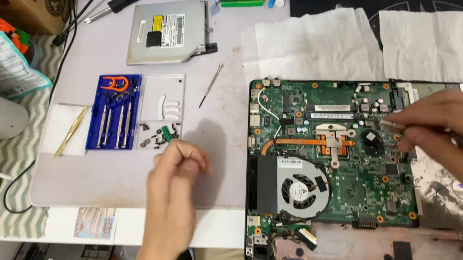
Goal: The person manipulates internal components of a laptop on a desk, handling a small circuit board, wires, and using a screwdriver to secure parts.
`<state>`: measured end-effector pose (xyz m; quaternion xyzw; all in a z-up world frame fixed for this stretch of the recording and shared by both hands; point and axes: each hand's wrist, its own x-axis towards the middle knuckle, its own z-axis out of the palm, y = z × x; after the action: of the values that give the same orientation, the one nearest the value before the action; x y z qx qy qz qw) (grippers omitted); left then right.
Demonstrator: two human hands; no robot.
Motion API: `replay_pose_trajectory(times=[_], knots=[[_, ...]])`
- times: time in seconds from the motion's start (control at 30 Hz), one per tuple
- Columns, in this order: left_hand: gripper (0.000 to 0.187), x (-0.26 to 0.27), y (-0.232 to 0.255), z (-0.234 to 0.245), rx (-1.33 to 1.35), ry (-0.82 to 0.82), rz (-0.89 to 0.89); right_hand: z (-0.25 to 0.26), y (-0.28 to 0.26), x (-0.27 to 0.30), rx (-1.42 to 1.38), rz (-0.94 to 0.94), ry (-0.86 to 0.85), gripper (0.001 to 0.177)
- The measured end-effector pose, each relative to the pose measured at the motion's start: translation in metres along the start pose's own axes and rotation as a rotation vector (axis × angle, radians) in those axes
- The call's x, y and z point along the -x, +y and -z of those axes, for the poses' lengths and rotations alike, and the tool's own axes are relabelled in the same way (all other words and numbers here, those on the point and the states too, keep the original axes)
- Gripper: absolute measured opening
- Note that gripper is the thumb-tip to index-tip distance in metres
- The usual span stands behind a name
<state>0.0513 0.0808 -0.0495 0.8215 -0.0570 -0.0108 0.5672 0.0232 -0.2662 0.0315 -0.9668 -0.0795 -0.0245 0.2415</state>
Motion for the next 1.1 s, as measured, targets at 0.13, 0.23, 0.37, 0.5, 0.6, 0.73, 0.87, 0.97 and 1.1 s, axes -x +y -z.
replay_pose_trajectory(times=[0.13, 0.23, 0.37, 0.5, 0.6, 0.73, 0.87, 0.97, 1.1], knots=[[0.014, -0.001, 0.016, -0.013, 0.136, -0.150, -0.147, -0.008, 0.011, -0.013, -0.211, -0.300, 0.011, 0.027], [0.016, -0.003, 0.030, -0.022, 0.120, -0.271, -0.203, -0.023, 0.034, -0.018, -0.546, -0.210, 0.170, 0.016], [0.022, -0.008, 0.041, -0.031, 0.095, -0.270, -0.189, -0.018, 0.028, -0.030, -0.421, -0.465, 0.203, 0.011], [0.041, -0.009, 0.049, -0.042, 0.093, -0.255, -0.115, -0.031, 0.072, -0.022, -0.678, -0.358, 0.250, 0.020], [0.048, -0.010, 0.057, -0.049, 0.298, -0.231, 0.003, -0.028, 0.070, -0.022, -0.616, -0.267, 0.204, 0.023], [0.053, -0.011, 0.062, -0.053, 0.445, -0.227, 0.152, -0.022, 0.048, -0.022, -0.615, -0.427, 0.184, 0.024], [0.058, -0.012, 0.057, -0.056, 0.528, -0.148, 0.226, -0.029, 0.068, -0.012, -0.539, -0.547, 0.218, 0.019], [0.061, -0.012, 0.046, -0.057, 0.550, -0.072, 0.168, -0.043, 0.103, -0.003, -0.637, -0.389, 0.238, 0.016], [0.039, -0.013, 0.042, -0.058, 0.429, 0.028, 0.145, -0.040, 0.105, -0.004, -0.788, -0.306, 0.204, 0.023]])
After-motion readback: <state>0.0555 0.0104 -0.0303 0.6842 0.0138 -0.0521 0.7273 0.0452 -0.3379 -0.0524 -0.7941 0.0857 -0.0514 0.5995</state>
